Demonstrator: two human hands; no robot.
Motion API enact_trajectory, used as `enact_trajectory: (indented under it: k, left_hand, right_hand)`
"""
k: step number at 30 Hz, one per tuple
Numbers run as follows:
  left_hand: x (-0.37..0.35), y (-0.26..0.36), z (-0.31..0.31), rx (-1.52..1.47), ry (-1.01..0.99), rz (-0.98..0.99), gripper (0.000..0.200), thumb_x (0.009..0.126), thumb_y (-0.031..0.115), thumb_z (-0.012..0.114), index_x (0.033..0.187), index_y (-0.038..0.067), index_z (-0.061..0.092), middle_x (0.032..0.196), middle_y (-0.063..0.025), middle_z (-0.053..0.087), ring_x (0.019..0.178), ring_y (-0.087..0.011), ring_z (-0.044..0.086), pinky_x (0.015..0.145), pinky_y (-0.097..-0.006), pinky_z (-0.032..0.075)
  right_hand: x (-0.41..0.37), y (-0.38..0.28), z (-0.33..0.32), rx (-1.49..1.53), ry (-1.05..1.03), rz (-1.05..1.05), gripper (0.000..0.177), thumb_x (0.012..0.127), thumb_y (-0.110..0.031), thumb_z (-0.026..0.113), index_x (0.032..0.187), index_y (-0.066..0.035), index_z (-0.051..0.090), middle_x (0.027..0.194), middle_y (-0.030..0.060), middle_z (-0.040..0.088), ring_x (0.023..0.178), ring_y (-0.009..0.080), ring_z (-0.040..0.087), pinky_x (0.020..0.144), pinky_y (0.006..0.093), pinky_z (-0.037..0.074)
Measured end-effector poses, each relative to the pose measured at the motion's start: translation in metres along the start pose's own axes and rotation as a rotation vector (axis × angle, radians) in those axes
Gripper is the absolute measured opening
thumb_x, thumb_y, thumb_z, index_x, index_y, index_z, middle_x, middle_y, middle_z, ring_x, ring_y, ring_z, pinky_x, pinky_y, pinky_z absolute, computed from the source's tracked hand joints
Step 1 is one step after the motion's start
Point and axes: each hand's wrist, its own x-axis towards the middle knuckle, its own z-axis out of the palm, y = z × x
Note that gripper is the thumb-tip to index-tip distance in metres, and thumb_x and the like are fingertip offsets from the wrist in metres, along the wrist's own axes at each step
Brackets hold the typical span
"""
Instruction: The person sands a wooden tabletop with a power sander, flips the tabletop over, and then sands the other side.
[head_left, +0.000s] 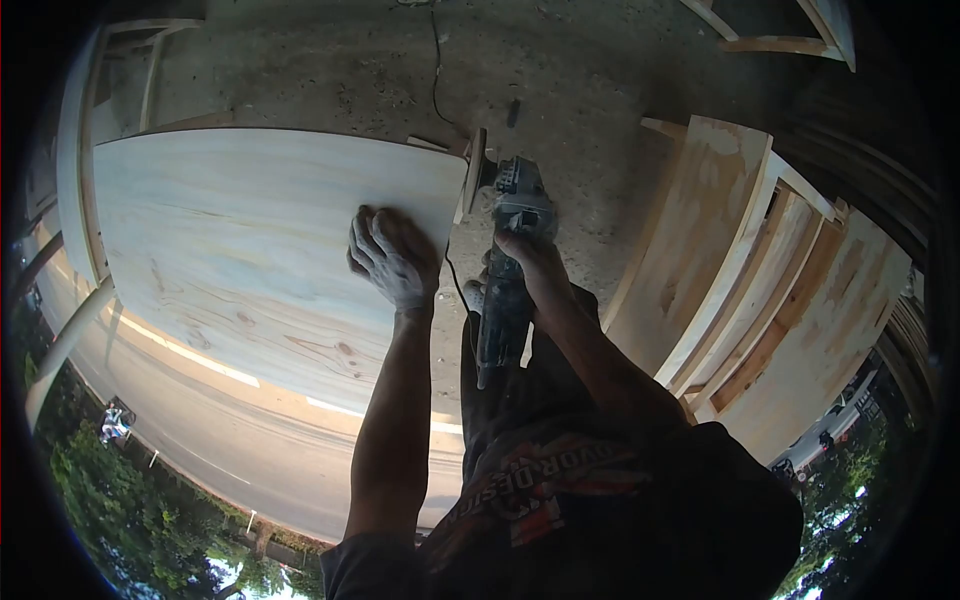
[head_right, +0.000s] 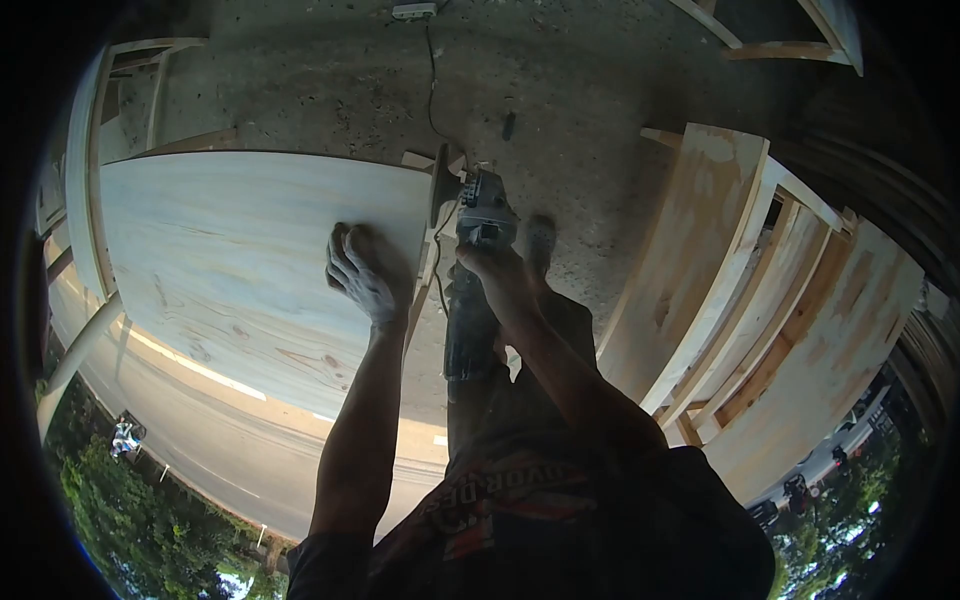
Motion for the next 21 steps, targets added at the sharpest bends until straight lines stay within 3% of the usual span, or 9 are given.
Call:
enact_trajectory:
  k: [5, 9, 14, 21]
  left_hand:
    - [0.000, 0.002, 0.000, 0.002, 0.028, 0.016, 0.045, 0.103, 0.027, 0.060, 0.142, 0.006, 0.050, 0.148, -0.0217, 0.052, 0.136, -0.0417, 0.050, 0.108, -0.0583, 0.035]
    - [0.002, 0.002, 0.000, 0.000, 0.027, 0.003, 0.045, 0.103, 0.026, 0.061, 0.142, 0.006, 0.050, 0.147, -0.0219, 0.053, 0.136, -0.0413, 0.050, 0.108, -0.0579, 0.035]
    - [0.001, 0.002, 0.000, -0.004, 0.019, -0.011, 0.045, 0.102, 0.025, 0.061, 0.142, 0.006, 0.051, 0.149, -0.0225, 0.053, 0.137, -0.0412, 0.050, 0.109, -0.0576, 0.035]
    - [0.002, 0.003, -0.003, -0.029, 0.010, -0.021, 0.044, 0.101, 0.024, 0.063, 0.140, 0.007, 0.054, 0.149, -0.0226, 0.052, 0.137, -0.0407, 0.049, 0.110, -0.0570, 0.035]
  right_hand:
    - [0.010, -0.053, -0.028, -0.157, -0.074, 0.168, 0.030, 0.096, -0.028, 0.072, 0.113, -0.004, 0.064, 0.092, 0.0087, 0.068, 0.079, 0.0203, 0.070, 0.072, 0.0395, 0.059]
    - [0.032, -0.105, -0.040, -0.582, -0.165, 0.237, 0.040, 0.093, -0.035, 0.075, 0.114, -0.002, 0.065, 0.095, 0.0097, 0.068, 0.083, 0.0204, 0.070, 0.075, 0.0414, 0.058]
    - [0.061, -0.165, -0.040, -0.959, -0.343, 0.155, 0.054, 0.088, -0.037, 0.081, 0.125, 0.000, 0.067, 0.099, 0.0125, 0.072, 0.085, 0.0212, 0.072, 0.078, 0.0374, 0.058]
    - [0.078, -0.216, 0.006, -1.351, -0.405, 0.038, 0.057, 0.080, -0.039, 0.089, 0.115, 0.002, 0.071, 0.092, 0.0117, 0.072, 0.072, 0.0197, 0.070, 0.067, 0.0350, 0.058]
